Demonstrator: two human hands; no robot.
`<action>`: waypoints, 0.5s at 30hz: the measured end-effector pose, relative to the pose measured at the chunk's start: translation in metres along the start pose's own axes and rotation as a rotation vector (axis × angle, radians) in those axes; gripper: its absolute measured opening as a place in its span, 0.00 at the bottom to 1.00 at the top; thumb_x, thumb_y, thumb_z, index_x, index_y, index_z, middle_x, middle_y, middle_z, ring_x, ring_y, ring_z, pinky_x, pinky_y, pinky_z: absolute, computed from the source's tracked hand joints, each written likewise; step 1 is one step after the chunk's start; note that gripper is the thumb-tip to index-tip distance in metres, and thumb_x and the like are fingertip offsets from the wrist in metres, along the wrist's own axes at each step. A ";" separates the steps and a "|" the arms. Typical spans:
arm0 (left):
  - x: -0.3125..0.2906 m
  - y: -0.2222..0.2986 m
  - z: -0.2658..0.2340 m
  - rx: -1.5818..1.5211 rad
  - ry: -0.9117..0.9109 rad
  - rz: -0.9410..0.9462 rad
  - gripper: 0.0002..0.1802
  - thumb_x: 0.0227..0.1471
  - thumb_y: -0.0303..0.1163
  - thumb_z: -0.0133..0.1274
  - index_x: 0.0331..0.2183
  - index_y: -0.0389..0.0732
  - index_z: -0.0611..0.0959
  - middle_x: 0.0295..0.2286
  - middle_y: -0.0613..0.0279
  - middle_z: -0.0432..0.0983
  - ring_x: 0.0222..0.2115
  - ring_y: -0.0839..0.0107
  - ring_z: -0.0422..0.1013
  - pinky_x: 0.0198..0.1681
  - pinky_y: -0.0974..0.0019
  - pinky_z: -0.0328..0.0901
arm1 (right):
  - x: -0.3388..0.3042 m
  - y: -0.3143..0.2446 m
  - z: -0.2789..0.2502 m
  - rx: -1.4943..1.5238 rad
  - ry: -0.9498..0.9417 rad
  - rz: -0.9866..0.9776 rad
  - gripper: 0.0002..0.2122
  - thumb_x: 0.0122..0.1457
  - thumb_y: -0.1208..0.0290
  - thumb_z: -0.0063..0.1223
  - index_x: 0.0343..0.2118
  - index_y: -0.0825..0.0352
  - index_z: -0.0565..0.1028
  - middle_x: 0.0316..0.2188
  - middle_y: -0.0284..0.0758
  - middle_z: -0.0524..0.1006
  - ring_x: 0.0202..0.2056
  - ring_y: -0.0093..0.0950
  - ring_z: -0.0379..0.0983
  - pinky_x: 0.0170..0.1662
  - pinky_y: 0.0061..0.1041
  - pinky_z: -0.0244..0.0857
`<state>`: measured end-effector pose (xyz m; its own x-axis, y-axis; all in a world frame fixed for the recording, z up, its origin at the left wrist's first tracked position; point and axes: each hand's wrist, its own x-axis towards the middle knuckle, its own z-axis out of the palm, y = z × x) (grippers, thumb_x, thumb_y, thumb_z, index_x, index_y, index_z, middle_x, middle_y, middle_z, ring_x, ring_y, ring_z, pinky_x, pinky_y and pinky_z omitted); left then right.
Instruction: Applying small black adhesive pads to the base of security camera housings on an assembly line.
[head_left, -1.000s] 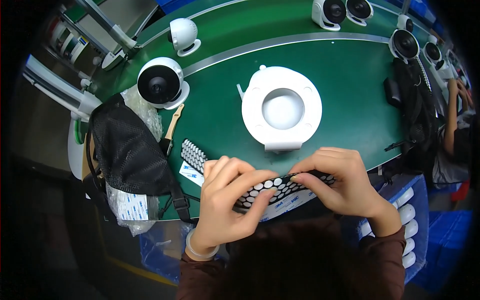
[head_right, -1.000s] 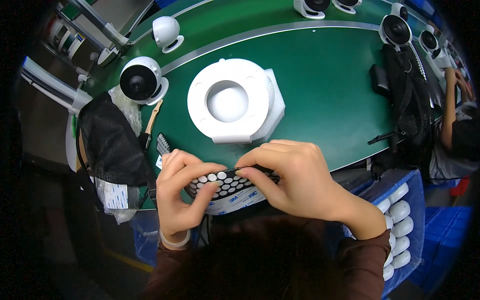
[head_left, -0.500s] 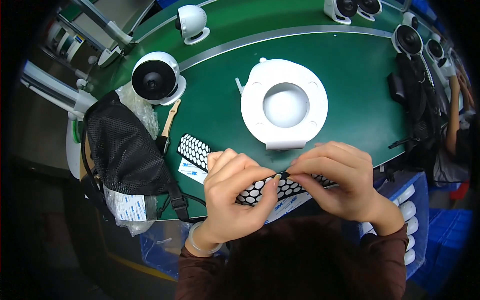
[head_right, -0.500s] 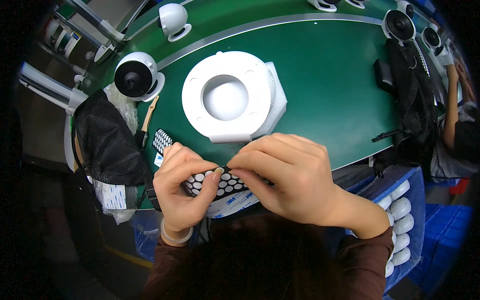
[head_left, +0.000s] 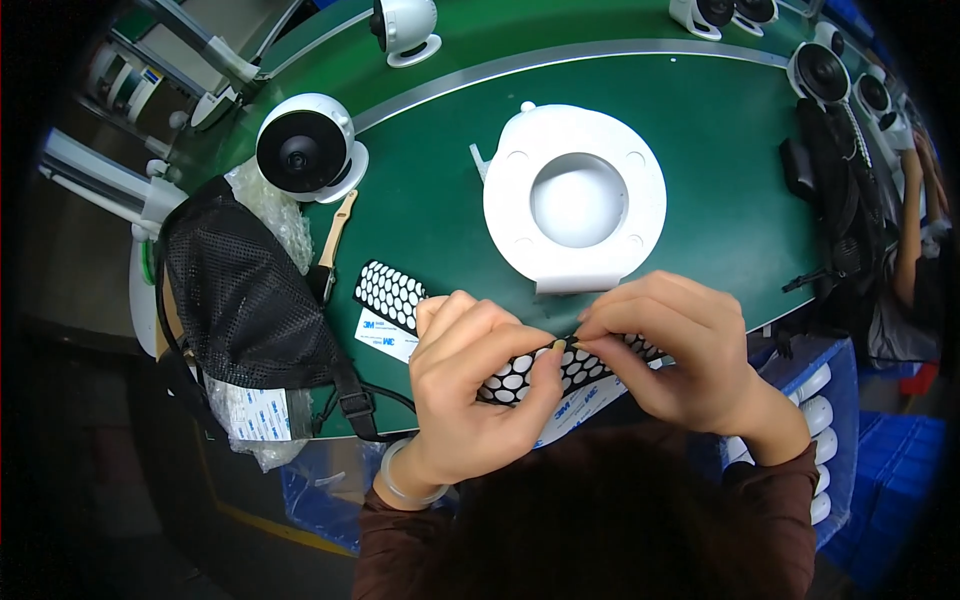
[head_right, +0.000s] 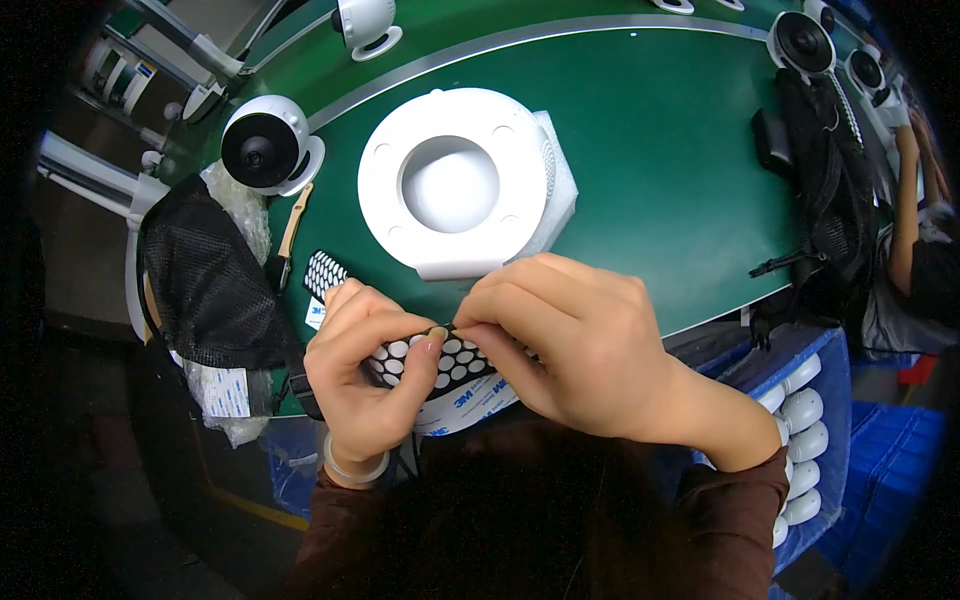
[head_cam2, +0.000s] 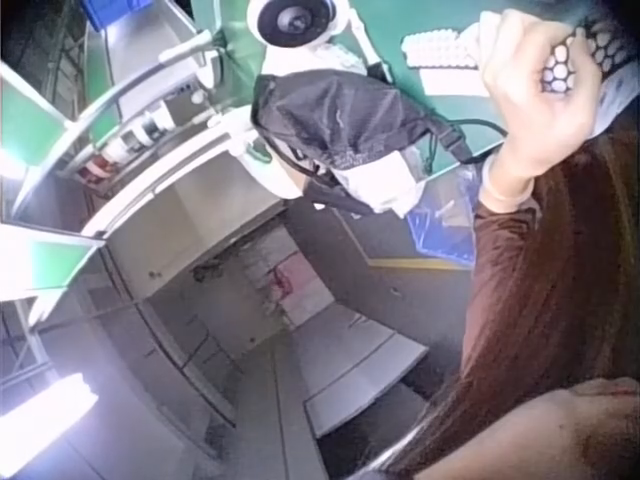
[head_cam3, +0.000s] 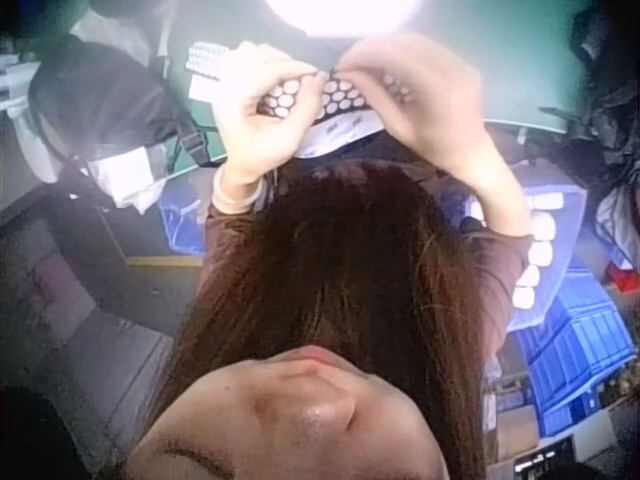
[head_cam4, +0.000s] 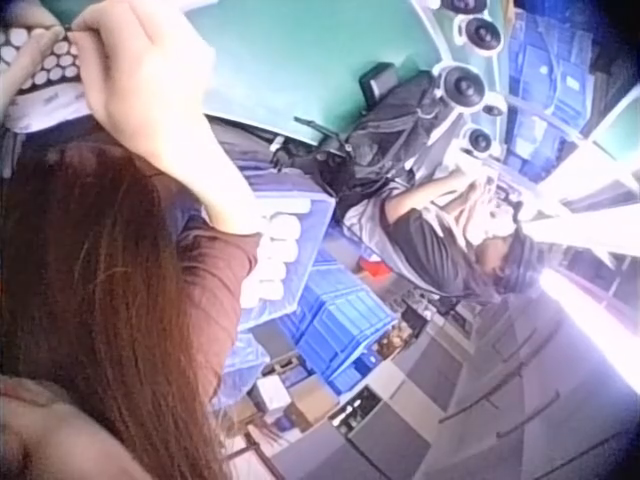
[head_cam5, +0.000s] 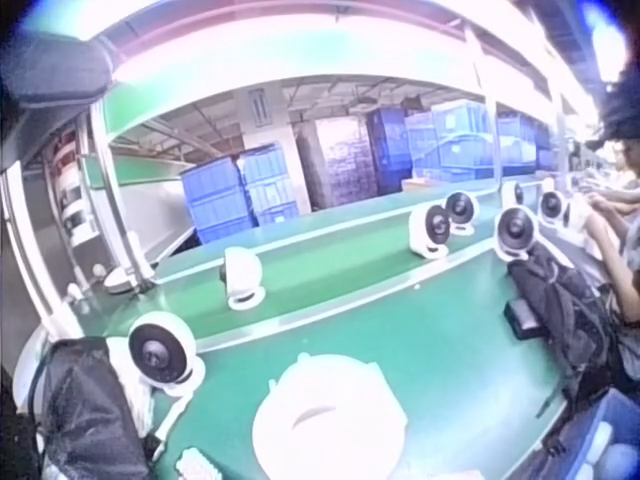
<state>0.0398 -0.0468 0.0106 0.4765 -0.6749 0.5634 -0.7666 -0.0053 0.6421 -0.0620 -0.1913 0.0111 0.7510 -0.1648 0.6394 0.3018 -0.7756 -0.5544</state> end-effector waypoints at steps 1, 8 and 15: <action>0.000 0.000 0.000 -0.002 0.005 0.002 0.07 0.30 0.21 0.57 0.20 0.39 0.78 0.15 0.68 0.67 0.18 0.70 0.59 0.27 0.70 0.49 | 0.000 0.000 0.000 0.001 -0.006 -0.006 0.07 0.39 0.80 0.57 0.24 0.65 0.72 0.23 0.30 0.73 0.24 0.28 0.71 0.24 0.24 0.65; 0.001 -0.007 -0.003 0.006 0.024 -0.071 0.07 0.33 0.20 0.56 0.23 0.37 0.80 0.44 0.51 0.63 0.23 0.77 0.60 0.26 0.75 0.54 | 0.005 -0.013 -0.009 -0.047 0.011 -0.029 0.08 0.39 0.84 0.56 0.24 0.68 0.72 0.26 0.36 0.74 0.28 0.32 0.73 0.28 0.24 0.67; 0.002 -0.005 0.021 -0.108 -0.013 -0.064 0.07 0.33 0.22 0.58 0.23 0.39 0.80 0.24 0.64 0.69 0.22 0.71 0.65 0.29 0.69 0.52 | 0.026 -0.010 -0.005 -0.102 0.097 0.087 0.06 0.43 0.85 0.53 0.25 0.70 0.73 0.28 0.37 0.76 0.26 0.25 0.70 0.29 0.18 0.63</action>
<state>0.0355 -0.0632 -0.0022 0.5169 -0.6854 0.5129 -0.6835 0.0303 0.7293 -0.0485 -0.1910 0.0365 0.7097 -0.2884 0.6427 0.1736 -0.8127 -0.5563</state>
